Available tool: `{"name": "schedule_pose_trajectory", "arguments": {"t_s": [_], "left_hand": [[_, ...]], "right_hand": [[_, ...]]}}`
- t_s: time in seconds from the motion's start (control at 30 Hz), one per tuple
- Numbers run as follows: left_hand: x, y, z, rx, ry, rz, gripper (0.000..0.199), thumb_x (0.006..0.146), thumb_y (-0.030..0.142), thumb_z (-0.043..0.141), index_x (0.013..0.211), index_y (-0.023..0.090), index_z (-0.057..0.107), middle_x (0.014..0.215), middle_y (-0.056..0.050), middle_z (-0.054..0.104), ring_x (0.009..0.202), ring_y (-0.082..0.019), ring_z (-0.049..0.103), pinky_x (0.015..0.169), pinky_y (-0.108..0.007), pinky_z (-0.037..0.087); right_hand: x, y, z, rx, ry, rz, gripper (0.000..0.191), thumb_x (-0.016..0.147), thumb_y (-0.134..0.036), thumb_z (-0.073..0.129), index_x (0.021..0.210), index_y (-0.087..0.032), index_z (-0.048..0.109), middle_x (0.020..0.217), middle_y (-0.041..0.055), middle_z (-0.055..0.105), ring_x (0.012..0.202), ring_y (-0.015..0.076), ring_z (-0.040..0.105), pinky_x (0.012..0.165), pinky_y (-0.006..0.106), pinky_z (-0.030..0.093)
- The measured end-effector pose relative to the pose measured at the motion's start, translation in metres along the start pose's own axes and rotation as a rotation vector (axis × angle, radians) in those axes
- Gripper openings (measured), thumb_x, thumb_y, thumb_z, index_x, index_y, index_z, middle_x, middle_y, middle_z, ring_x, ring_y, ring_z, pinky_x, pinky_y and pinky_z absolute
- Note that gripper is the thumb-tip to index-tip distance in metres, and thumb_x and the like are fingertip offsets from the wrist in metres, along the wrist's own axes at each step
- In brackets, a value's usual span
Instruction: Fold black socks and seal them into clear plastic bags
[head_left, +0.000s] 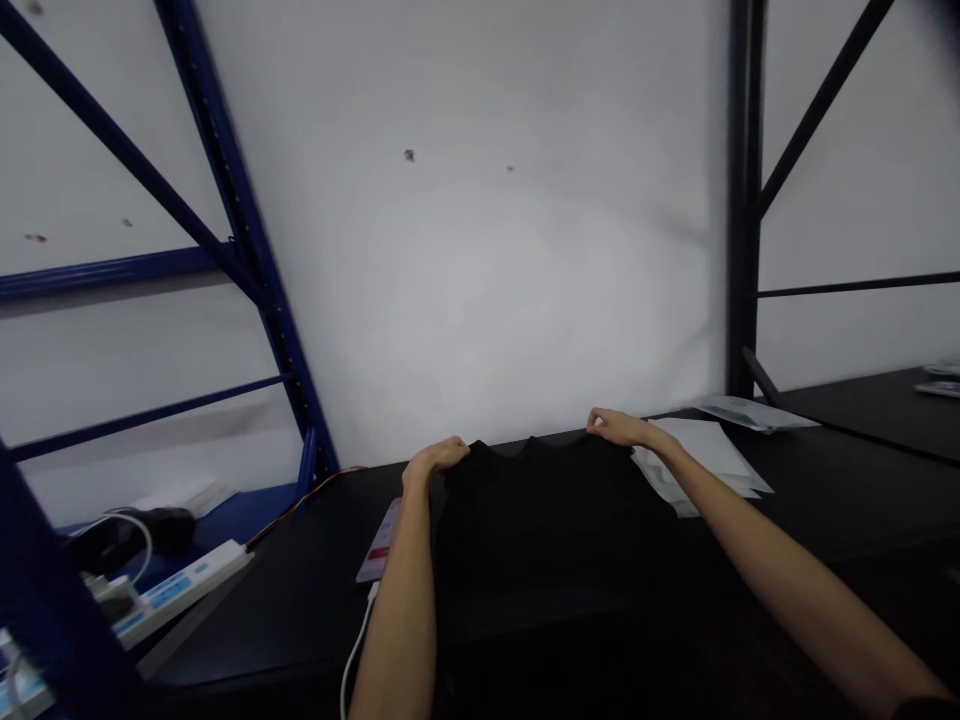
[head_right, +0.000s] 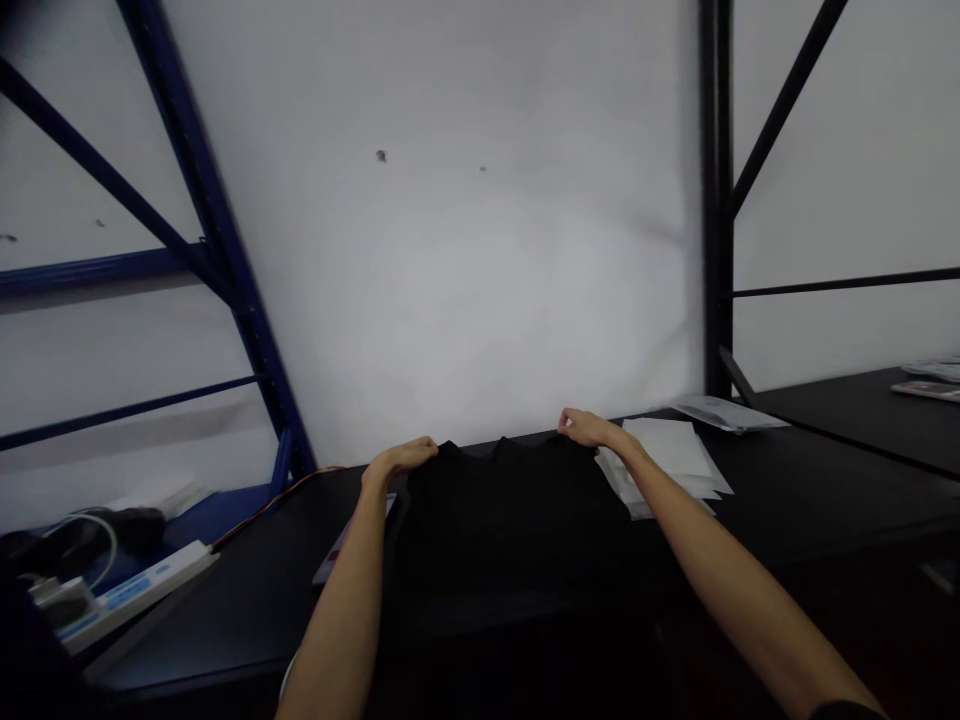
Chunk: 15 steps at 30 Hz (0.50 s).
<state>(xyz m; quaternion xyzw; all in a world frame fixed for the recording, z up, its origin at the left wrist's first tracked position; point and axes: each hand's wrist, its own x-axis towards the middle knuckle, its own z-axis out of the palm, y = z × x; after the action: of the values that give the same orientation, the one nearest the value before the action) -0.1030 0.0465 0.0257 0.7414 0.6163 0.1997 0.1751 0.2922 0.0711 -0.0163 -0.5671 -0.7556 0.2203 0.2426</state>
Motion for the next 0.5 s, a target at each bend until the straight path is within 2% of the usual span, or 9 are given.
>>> {"name": "schedule_pose_trajectory", "arguments": {"t_s": [0.07, 0.1, 0.2, 0.27, 0.3, 0.33, 0.4, 0.47, 0.5], "left_hand": [[0.001, -0.003, 0.001, 0.046, -0.105, -0.111, 0.013, 0.068, 0.033, 0.064, 0.074, 0.021, 0.062, 0.058, -0.002, 0.060, 0.056, -0.020, 0.058, 0.056, -0.032, 0.046], [0.002, -0.004, 0.001, 0.067, -0.155, -0.162, 0.015, 0.068, 0.031, 0.064, 0.079, 0.021, 0.063, 0.062, -0.002, 0.063, 0.058, -0.021, 0.060, 0.057, -0.032, 0.048], [0.003, -0.002, -0.002, 0.142, -0.218, -0.233, 0.033, 0.071, 0.032, 0.063, 0.102, 0.022, 0.061, 0.084, -0.006, 0.072, 0.074, -0.025, 0.068, 0.065, -0.034, 0.052], [0.004, 0.003, -0.006, 0.189, -0.192, -0.206, 0.042, 0.076, 0.036, 0.062, 0.116, 0.023, 0.057, 0.108, -0.010, 0.073, 0.095, -0.026, 0.069, 0.076, -0.034, 0.053], [0.004, 0.005, -0.008, 0.202, -0.168, -0.177, 0.044, 0.078, 0.038, 0.061, 0.119, 0.024, 0.055, 0.119, -0.011, 0.070, 0.104, -0.026, 0.067, 0.081, -0.033, 0.052], [0.005, 0.008, -0.009, 0.200, -0.153, -0.136, 0.045, 0.080, 0.040, 0.061, 0.122, 0.024, 0.055, 0.128, -0.011, 0.067, 0.111, -0.025, 0.064, 0.086, -0.032, 0.051], [0.005, 0.013, -0.010, 0.162, -0.183, -0.039, 0.049, 0.082, 0.046, 0.061, 0.126, 0.025, 0.055, 0.136, -0.009, 0.062, 0.117, -0.024, 0.061, 0.091, -0.030, 0.049], [0.006, 0.016, -0.007, 0.124, -0.253, 0.055, 0.059, 0.079, 0.053, 0.066, 0.131, 0.027, 0.055, 0.136, -0.008, 0.062, 0.117, -0.024, 0.062, 0.091, -0.030, 0.049], [0.007, 0.016, -0.005, 0.124, -0.285, 0.079, 0.067, 0.074, 0.055, 0.071, 0.133, 0.027, 0.055, 0.136, -0.009, 0.062, 0.116, -0.026, 0.062, 0.091, -0.032, 0.049]], "right_hand": [[0.000, 0.003, 0.001, -0.122, -0.039, 0.076, 0.023, 0.091, -0.040, 0.058, 0.100, -0.019, 0.060, 0.083, 0.0072, 0.068, 0.058, 0.0161, 0.057, 0.052, 0.029, 0.045], [0.000, 0.002, 0.000, -0.195, -0.021, 0.056, 0.024, 0.092, -0.041, 0.059, 0.099, -0.019, 0.062, 0.087, 0.0090, 0.069, 0.063, 0.0181, 0.060, 0.056, 0.030, 0.047], [-0.008, -0.009, -0.007, -0.367, 0.123, -0.148, 0.026, 0.095, -0.042, 0.056, 0.101, -0.019, 0.067, 0.101, 0.0125, 0.069, 0.086, 0.0234, 0.064, 0.074, 0.034, 0.049], [-0.017, -0.022, -0.014, -0.343, 0.178, -0.300, 0.032, 0.098, -0.046, 0.052, 0.103, -0.019, 0.068, 0.104, 0.0123, 0.069, 0.092, 0.0237, 0.062, 0.080, 0.035, 0.048], [-0.022, -0.028, -0.017, -0.285, 0.150, -0.357, 0.036, 0.099, -0.050, 0.050, 0.103, -0.019, 0.069, 0.103, 0.0113, 0.068, 0.091, 0.0229, 0.061, 0.080, 0.034, 0.048], [-0.026, -0.034, -0.020, -0.215, 0.076, -0.393, 0.040, 0.098, -0.055, 0.050, 0.102, -0.020, 0.069, 0.100, 0.0097, 0.068, 0.088, 0.0217, 0.061, 0.077, 0.033, 0.047], [-0.033, -0.041, -0.021, -0.101, -0.160, -0.404, 0.047, 0.094, -0.064, 0.054, 0.104, -0.021, 0.070, 0.093, 0.0064, 0.068, 0.080, 0.0195, 0.059, 0.068, 0.030, 0.046], [-0.034, -0.042, -0.017, -0.073, -0.367, -0.359, 0.053, 0.083, -0.070, 0.066, 0.106, -0.023, 0.070, 0.091, 0.0043, 0.067, 0.077, 0.0184, 0.058, 0.062, 0.028, 0.043], [-0.033, -0.040, -0.013, -0.087, -0.422, -0.332, 0.056, 0.076, -0.070, 0.073, 0.106, -0.023, 0.071, 0.093, 0.0040, 0.067, 0.078, 0.0185, 0.059, 0.062, 0.027, 0.043]]}}
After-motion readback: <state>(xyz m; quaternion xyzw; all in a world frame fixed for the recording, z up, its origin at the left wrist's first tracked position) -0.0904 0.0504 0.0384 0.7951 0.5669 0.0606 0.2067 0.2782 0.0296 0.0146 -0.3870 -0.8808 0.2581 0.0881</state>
